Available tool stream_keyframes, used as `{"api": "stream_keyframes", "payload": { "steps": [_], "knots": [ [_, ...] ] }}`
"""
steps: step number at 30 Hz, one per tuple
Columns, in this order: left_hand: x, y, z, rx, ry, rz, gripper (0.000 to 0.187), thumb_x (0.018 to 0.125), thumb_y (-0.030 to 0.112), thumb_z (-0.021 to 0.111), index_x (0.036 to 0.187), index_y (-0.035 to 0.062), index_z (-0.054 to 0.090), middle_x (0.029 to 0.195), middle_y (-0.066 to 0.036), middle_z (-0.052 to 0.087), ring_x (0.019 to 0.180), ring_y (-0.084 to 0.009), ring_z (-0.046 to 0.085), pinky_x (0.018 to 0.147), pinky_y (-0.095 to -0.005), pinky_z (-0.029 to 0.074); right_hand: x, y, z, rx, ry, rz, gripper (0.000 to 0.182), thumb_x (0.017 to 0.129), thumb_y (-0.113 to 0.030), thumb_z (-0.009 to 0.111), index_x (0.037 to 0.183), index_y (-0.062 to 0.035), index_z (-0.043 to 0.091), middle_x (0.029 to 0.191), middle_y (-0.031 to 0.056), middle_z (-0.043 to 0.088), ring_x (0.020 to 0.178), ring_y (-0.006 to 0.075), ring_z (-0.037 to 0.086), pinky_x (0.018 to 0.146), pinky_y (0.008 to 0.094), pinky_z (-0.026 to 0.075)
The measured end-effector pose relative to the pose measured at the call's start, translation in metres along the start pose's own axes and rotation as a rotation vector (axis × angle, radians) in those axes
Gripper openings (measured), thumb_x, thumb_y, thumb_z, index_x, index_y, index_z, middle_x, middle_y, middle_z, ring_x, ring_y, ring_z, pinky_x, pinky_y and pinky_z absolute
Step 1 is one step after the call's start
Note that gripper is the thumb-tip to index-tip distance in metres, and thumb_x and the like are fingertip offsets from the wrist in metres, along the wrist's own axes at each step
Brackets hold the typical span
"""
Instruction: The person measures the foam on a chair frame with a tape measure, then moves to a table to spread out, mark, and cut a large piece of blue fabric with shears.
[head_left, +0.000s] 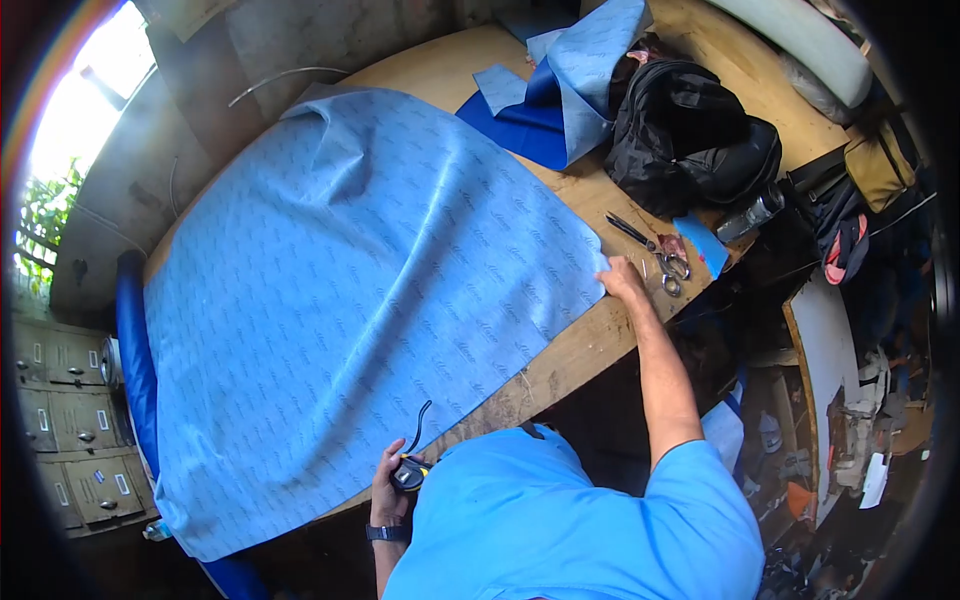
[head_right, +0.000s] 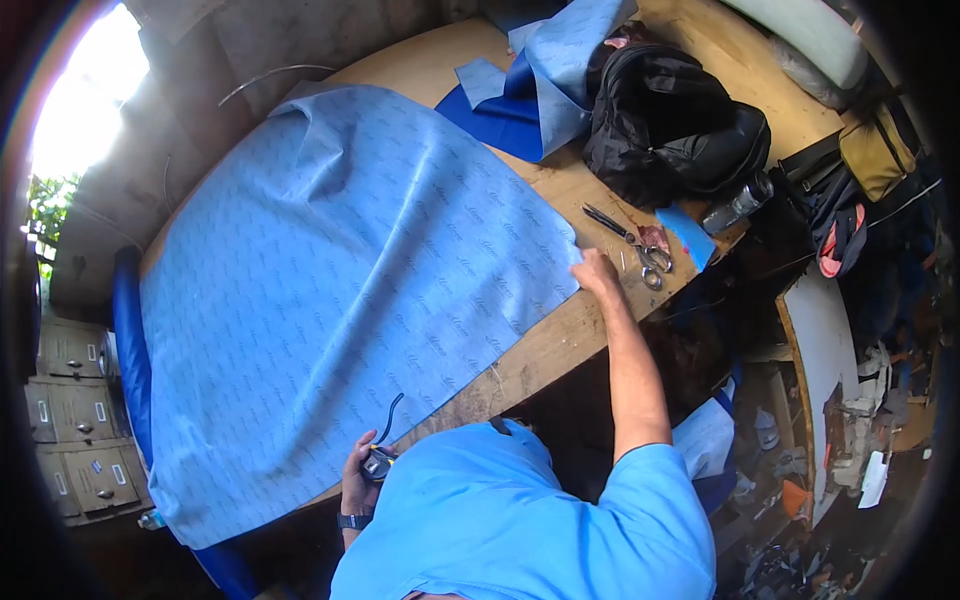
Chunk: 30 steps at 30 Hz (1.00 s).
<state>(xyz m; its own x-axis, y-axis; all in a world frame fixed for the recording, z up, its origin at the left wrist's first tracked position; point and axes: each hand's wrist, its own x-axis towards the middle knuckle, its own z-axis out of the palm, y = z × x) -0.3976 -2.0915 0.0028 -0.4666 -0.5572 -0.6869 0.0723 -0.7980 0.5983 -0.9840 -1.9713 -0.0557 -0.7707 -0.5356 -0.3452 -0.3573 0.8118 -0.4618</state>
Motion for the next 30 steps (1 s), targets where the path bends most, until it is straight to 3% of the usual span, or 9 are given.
{"api": "stream_keyframes", "payload": {
  "steps": [2,5,6,14,18,22,26,28,30],
  "knots": [
    [0.000,0.012,0.013,0.053,-0.013,0.037,0.051,0.088,0.028,0.061,0.131,0.0025,0.053,0.097,-0.020,0.069,0.085,-0.0291,0.070,0.079,-0.0416,0.059,-0.015,-0.046,0.010,0.929,-0.273,-0.174,0.037,0.082,-0.013,0.075,0.114,0.0042,0.067,0.100,0.0086,0.071,0.088,0.0143,0.064,0.082,0.0307,0.052],
    [0.013,0.008,0.006,0.020,-0.045,-0.057,0.047,0.089,0.027,0.059,0.129,0.0023,0.054,0.099,-0.020,0.069,0.087,-0.0303,0.069,0.082,-0.0418,0.058,-0.094,-0.161,0.012,1.368,-0.546,-0.178,0.043,0.092,-0.025,0.069,0.126,0.0016,0.060,0.111,0.0096,0.068,0.102,0.0180,0.064,0.092,0.0309,0.050],
    [0.019,0.005,0.004,0.006,-0.063,-0.084,0.046,0.090,0.026,0.058,0.129,0.0024,0.054,0.099,-0.020,0.069,0.089,-0.0311,0.069,0.084,-0.0425,0.057,-0.109,-0.183,0.015,1.391,-0.714,-0.450,0.044,0.096,-0.031,0.064,0.128,-0.0008,0.059,0.116,0.0111,0.068,0.106,0.0211,0.064,0.094,0.0350,0.050],
    [0.003,-0.012,-0.013,0.289,0.151,-0.116,0.035,0.096,0.027,0.046,0.116,0.0021,0.062,0.099,-0.014,0.069,0.089,-0.0242,0.068,0.083,-0.0365,0.056,-0.066,-0.099,0.086,-0.136,0.414,-0.690,0.025,0.078,-0.003,0.060,0.103,-0.0052,0.065,0.109,0.0124,0.063,0.102,0.0317,0.059,0.087,0.0426,0.049],
    [-0.005,-0.012,-0.003,0.618,0.097,0.025,0.036,0.100,0.025,0.043,0.120,0.0013,0.061,0.110,-0.010,0.065,0.100,-0.0198,0.061,0.089,-0.0315,0.049,-0.058,-0.074,0.071,-0.426,0.312,-0.775,0.033,0.077,-0.003,0.063,0.109,-0.0074,0.061,0.112,0.0116,0.061,0.105,0.0301,0.057,0.093,0.0416,0.043],
    [-0.005,-0.002,0.016,0.669,-0.001,0.037,0.039,0.102,0.032,0.046,0.118,0.0015,0.065,0.112,-0.008,0.064,0.104,-0.0163,0.056,0.092,-0.0318,0.045,-0.078,-0.062,0.049,-0.436,0.061,-0.764,0.030,0.077,-0.005,0.062,0.107,-0.0039,0.061,0.101,0.0164,0.064,0.099,0.0383,0.062,0.087,0.0504,0.048],
    [0.070,-0.019,-0.020,0.192,0.035,-0.027,0.023,0.099,0.030,0.057,0.097,0.0092,0.067,0.087,0.000,0.063,0.076,-0.0107,0.059,0.068,-0.0267,0.049,-0.123,-0.042,0.028,-0.155,-0.112,-0.594,0.031,0.077,-0.013,0.058,0.105,-0.0008,0.063,0.099,0.0258,0.065,0.092,0.0463,0.062,0.081,0.0528,0.051],
    [0.107,0.005,0.004,0.181,-0.128,-0.011,0.019,0.098,0.030,0.061,0.096,0.0107,0.063,0.080,0.002,0.061,0.066,-0.0098,0.058,0.063,-0.0262,0.049,-0.139,-0.028,0.031,-0.132,-0.293,-0.370,0.030,0.076,-0.019,0.060,0.100,-0.0012,0.066,0.085,0.0218,0.068,0.080,0.0412,0.066,0.075,0.0468,0.053],
    [0.161,0.022,0.032,0.117,-0.096,0.008,0.022,0.097,0.030,0.061,0.103,0.0084,0.061,0.084,-0.001,0.062,0.069,-0.0116,0.059,0.066,-0.0262,0.051,-0.149,0.004,0.051,0.059,-0.455,-0.241,0.018,0.081,-0.019,0.069,0.087,-0.0017,0.066,0.067,0.0093,0.066,0.063,0.0207,0.065,0.062,0.0356,0.053]
  ]
}}
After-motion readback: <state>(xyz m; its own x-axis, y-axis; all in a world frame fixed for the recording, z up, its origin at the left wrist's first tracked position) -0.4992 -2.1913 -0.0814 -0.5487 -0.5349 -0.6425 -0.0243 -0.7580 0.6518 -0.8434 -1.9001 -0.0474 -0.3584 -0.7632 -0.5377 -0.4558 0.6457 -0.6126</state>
